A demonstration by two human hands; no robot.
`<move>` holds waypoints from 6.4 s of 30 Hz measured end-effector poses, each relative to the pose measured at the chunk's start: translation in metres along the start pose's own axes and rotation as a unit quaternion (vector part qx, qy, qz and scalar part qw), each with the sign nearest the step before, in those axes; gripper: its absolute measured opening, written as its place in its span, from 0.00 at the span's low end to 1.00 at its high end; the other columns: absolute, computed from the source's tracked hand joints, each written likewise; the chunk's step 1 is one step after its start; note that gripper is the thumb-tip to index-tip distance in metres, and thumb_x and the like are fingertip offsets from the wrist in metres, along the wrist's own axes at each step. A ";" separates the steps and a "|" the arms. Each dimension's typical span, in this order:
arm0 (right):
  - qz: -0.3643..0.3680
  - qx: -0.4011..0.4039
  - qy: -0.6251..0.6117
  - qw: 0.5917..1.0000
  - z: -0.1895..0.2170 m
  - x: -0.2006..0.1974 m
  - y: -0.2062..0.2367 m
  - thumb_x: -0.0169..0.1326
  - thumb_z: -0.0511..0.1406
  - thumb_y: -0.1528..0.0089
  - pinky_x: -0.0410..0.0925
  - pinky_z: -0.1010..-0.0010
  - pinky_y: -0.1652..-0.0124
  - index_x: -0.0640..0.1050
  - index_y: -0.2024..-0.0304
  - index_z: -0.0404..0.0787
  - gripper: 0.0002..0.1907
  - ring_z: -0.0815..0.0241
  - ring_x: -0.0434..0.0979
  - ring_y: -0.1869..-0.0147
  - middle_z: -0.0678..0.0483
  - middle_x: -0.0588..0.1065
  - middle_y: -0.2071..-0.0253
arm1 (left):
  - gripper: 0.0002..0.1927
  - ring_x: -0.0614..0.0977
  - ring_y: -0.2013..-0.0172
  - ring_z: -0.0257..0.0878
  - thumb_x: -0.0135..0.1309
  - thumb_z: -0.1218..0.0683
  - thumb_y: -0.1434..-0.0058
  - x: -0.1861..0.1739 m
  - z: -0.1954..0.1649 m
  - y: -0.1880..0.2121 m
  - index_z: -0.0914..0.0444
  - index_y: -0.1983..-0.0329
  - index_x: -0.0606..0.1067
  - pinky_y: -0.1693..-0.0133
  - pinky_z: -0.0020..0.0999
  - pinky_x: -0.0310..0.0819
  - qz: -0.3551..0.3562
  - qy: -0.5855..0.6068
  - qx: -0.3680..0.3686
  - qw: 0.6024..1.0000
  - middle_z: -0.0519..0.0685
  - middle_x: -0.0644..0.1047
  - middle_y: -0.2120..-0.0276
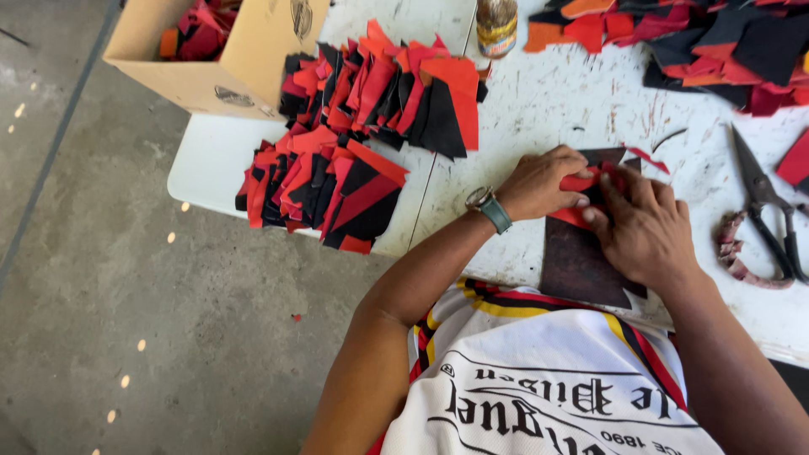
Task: The person assembles small red and black leather pieces by hand, aligning and pressing them together on a white table. They repeatedly pick up pieces, fold and press edges, and place finished units into a pile or box.
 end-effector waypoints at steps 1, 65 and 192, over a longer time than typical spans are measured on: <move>0.021 0.026 0.005 0.999 0.002 0.003 -0.004 0.46 0.54 0.32 0.62 0.50 0.41 0.72 0.31 0.45 0.33 0.40 0.66 0.34 0.49 0.68 0.32 | 0.22 0.80 0.47 0.42 0.66 0.44 0.46 0.000 0.000 0.000 0.57 0.51 0.78 0.46 0.43 0.69 -0.003 -0.020 0.012 1.000 0.43 0.75 0.46; 0.087 0.077 0.015 0.993 0.008 -0.009 0.005 0.55 0.40 0.40 0.64 0.51 0.41 0.66 0.26 0.49 0.38 0.42 0.69 0.38 0.45 0.69 0.36 | 0.21 0.78 0.43 0.46 0.59 0.48 0.35 0.029 -0.025 0.044 0.59 0.41 0.75 0.41 0.42 0.72 -0.026 -0.062 0.077 0.995 0.49 0.71 0.38; -0.126 0.097 -0.341 0.927 0.015 -0.064 -0.032 0.60 0.31 0.31 0.69 0.80 0.64 0.78 0.57 0.31 0.07 0.73 0.76 0.65 0.57 0.79 0.66 | 0.06 0.82 0.74 0.38 0.59 0.58 0.36 -0.070 -0.054 -0.008 0.67 0.65 0.81 0.66 0.37 0.75 -0.080 0.040 0.003 0.996 0.52 0.81 0.75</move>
Point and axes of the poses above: each hand's wrist, its own y-axis away from the middle knuckle, its own x-axis out of the palm, z = x × y, the point moved 4 cm from there along -y, towards the middle knuckle
